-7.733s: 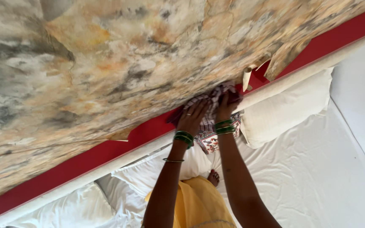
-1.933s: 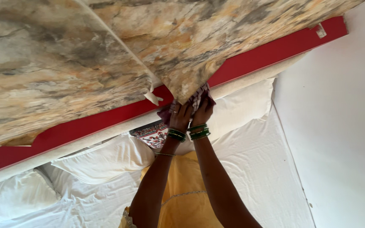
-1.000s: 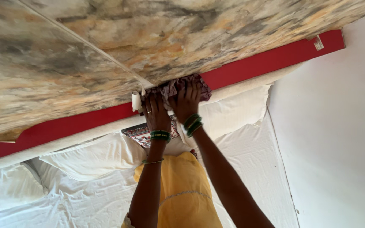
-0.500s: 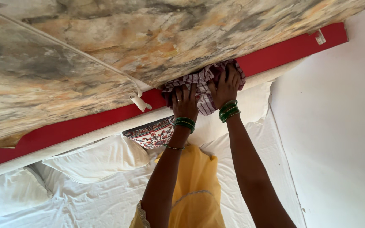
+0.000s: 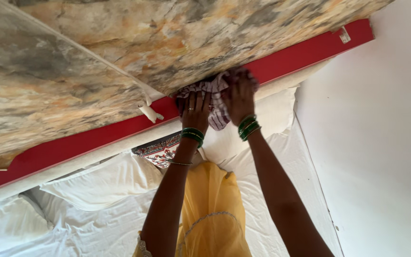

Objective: The person wipes a red painted wall section with a maroon cloth. They stand on a bed to reach the wall, which is located above a teal painted band and a marble-patterned ceiling. The person uses both hands to rub the cloth along the wall surface.

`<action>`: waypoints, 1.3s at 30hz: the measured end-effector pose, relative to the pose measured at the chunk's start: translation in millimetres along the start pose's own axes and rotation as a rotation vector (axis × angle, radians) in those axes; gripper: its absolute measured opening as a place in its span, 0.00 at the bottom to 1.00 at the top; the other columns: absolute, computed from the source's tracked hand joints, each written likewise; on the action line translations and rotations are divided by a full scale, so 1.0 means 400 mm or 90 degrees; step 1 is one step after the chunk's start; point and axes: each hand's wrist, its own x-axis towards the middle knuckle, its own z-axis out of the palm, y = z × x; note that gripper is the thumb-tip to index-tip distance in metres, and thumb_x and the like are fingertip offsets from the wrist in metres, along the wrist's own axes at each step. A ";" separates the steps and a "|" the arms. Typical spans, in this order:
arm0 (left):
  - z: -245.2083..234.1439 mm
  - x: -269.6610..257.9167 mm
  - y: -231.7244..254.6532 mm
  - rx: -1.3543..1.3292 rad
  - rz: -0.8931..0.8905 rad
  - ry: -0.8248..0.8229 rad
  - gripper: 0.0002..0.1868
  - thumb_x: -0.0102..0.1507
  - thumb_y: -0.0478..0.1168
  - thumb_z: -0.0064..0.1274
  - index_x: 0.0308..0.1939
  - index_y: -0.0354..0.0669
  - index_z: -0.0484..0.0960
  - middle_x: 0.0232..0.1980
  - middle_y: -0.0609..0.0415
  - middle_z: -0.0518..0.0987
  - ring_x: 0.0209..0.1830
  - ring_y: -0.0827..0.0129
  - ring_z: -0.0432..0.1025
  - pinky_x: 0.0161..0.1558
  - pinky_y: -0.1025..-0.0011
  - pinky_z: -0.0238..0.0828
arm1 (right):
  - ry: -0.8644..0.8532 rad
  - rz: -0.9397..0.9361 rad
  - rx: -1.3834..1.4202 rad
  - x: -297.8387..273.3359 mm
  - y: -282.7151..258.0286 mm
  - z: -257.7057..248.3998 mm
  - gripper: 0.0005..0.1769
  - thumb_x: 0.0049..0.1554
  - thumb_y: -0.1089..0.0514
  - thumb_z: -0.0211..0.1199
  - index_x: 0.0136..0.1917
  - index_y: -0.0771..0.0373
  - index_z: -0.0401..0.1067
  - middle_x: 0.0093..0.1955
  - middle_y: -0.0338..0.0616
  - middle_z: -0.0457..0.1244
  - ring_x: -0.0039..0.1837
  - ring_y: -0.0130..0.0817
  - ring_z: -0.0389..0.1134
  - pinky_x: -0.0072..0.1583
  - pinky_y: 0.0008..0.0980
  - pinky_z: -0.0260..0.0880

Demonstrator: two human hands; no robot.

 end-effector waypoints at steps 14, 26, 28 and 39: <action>0.007 0.211 0.015 -0.100 0.271 -0.292 0.39 0.62 0.35 0.52 0.77 0.50 0.57 0.83 0.56 0.51 0.77 0.59 0.59 0.70 0.57 0.65 | -0.049 0.275 -0.117 0.117 0.032 0.008 0.54 0.60 0.34 0.54 0.79 0.81 0.46 0.84 0.74 0.30 0.84 0.66 0.24 0.79 0.62 0.21; -0.039 0.230 0.040 -0.093 0.210 -0.318 0.38 0.68 0.54 0.47 0.80 0.61 0.50 0.81 0.56 0.55 0.74 0.58 0.61 0.71 0.45 0.54 | 0.012 0.375 -0.180 0.180 0.172 -0.015 0.62 0.42 0.44 0.66 0.81 0.72 0.47 0.85 0.70 0.29 0.85 0.66 0.23 0.76 0.72 0.18; -0.002 0.212 0.032 -0.113 0.210 -0.289 0.37 0.70 0.53 0.44 0.81 0.62 0.50 0.82 0.56 0.56 0.75 0.57 0.62 0.71 0.47 0.56 | 0.064 0.335 -0.239 0.173 0.195 0.038 0.59 0.43 0.46 0.66 0.82 0.72 0.50 0.85 0.72 0.30 0.85 0.68 0.24 0.76 0.74 0.19; 0.042 0.208 0.027 -0.054 0.222 -0.276 0.36 0.69 0.59 0.43 0.79 0.60 0.53 0.79 0.54 0.59 0.71 0.56 0.64 0.67 0.46 0.57 | -0.032 0.377 -0.209 0.184 0.113 -0.093 0.51 0.44 0.48 0.65 0.77 0.69 0.56 0.84 0.75 0.31 0.84 0.69 0.23 0.76 0.76 0.21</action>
